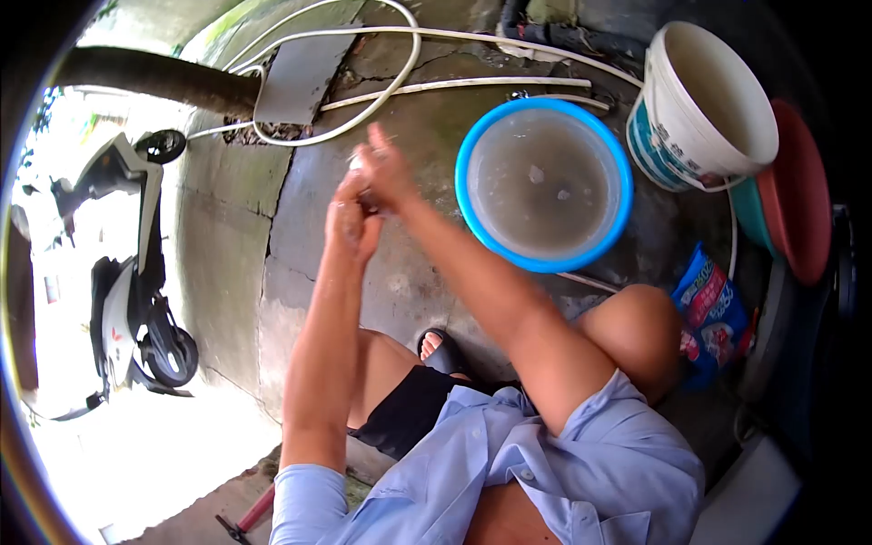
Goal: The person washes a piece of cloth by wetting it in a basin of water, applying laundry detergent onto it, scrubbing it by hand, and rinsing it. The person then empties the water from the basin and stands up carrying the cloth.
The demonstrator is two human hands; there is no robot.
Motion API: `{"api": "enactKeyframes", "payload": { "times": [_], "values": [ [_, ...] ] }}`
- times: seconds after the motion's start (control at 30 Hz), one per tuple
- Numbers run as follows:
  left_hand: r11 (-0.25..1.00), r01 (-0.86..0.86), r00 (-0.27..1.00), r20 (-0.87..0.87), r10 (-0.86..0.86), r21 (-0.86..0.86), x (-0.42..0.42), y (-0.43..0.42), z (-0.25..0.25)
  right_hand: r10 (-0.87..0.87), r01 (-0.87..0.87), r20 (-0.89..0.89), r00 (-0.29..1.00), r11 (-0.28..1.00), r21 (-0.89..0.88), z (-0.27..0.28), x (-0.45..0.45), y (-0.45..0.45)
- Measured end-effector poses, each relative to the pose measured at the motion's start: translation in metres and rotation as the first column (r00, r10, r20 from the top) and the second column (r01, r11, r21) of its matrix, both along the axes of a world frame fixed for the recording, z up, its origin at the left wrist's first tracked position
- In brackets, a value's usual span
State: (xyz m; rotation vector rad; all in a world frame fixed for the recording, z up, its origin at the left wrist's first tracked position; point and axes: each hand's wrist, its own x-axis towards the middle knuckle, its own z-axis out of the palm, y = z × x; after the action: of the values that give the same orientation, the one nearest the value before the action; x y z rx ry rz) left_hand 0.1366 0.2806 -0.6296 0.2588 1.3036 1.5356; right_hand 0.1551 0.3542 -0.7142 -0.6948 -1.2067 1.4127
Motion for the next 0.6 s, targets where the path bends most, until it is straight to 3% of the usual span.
{"api": "enactKeyframes", "payload": {
  "times": [0.03, 0.1, 0.13, 0.17, 0.23, 0.3, 0.33, 0.37, 0.4, 0.47, 0.5, 0.53, 0.57, 0.6],
  "values": [
    [0.999, -0.011, 1.000, 0.025, 0.010, 0.050, 0.015, 0.004, 0.007, 0.086, -0.093, -0.047, 0.995, 0.977, -0.191, -0.022, -0.002, 0.017],
    [0.996, -0.067, 0.983, 0.176, 0.055, 0.063, 0.003, 0.012, 0.002, 0.081, -0.061, 0.203, 0.976, 0.993, -0.099, -0.022, 0.008, 0.016],
    [0.992, -0.101, 0.963, 0.257, 0.079, 0.072, -0.006, 0.019, -0.002, 0.011, -0.017, 0.196, 0.981, 0.999, 0.031, 0.008, 0.016, -0.002],
    [0.974, -0.073, 0.931, 0.365, -0.010, 0.213, -0.016, 0.023, -0.013, -0.047, 0.019, 0.181, 0.982, 0.989, 0.150, 0.045, 0.020, -0.029],
    [0.878, -0.078, 0.833, 0.515, -0.202, 0.471, -0.043, 0.023, -0.050, -0.024, -0.048, 0.308, 0.951, 0.973, 0.226, 0.056, 0.011, -0.033],
    [0.699, -0.117, 0.715, 0.549, -0.434, 0.705, -0.066, 0.028, -0.071, -0.026, -0.103, 0.469, 0.883, 0.964, 0.246, 0.066, 0.005, -0.011],
    [0.826, -0.118, 0.792, 0.554, -0.256, 0.552, -0.055, 0.032, -0.060, -0.034, -0.118, 0.564, 0.825, 0.966, 0.231, 0.073, 0.005, 0.013],
    [0.915, -0.143, 0.852, 0.518, -0.080, 0.376, -0.024, 0.039, -0.037, -0.003, -0.043, 0.454, 0.891, 0.995, 0.091, 0.081, 0.013, 0.035],
    [0.964, -0.189, 0.891, 0.445, 0.089, 0.186, -0.008, 0.043, -0.023, -0.393, 0.213, 0.482, 0.783, 0.898, 0.386, 0.017, -0.007, 0.072],
    [0.963, -0.160, 0.880, 0.473, 0.041, 0.215, -0.019, 0.051, -0.020, 0.042, -0.130, 0.530, 0.847, 0.983, 0.132, 0.027, 0.016, 0.076],
    [0.961, -0.146, 0.877, 0.481, 0.016, 0.235, -0.028, 0.055, -0.015, 0.163, -0.225, 0.564, 0.809, 0.973, 0.042, 0.057, 0.019, 0.057],
    [0.951, -0.234, 0.909, 0.392, 0.141, 0.202, -0.037, 0.057, -0.006, 0.283, -0.315, 0.587, 0.759, 0.948, -0.049, 0.087, 0.023, 0.027],
    [0.828, -0.091, 0.851, 0.476, -0.224, 0.553, -0.071, 0.064, -0.055, -0.021, -0.113, 0.515, 0.857, 0.967, 0.228, 0.085, 0.010, -0.004],
    [0.817, -0.080, 0.824, 0.499, -0.268, 0.570, -0.074, 0.063, -0.066, -0.124, -0.128, 0.495, 0.860, 0.887, 0.443, 0.076, 0.003, -0.013]
  ]
}}
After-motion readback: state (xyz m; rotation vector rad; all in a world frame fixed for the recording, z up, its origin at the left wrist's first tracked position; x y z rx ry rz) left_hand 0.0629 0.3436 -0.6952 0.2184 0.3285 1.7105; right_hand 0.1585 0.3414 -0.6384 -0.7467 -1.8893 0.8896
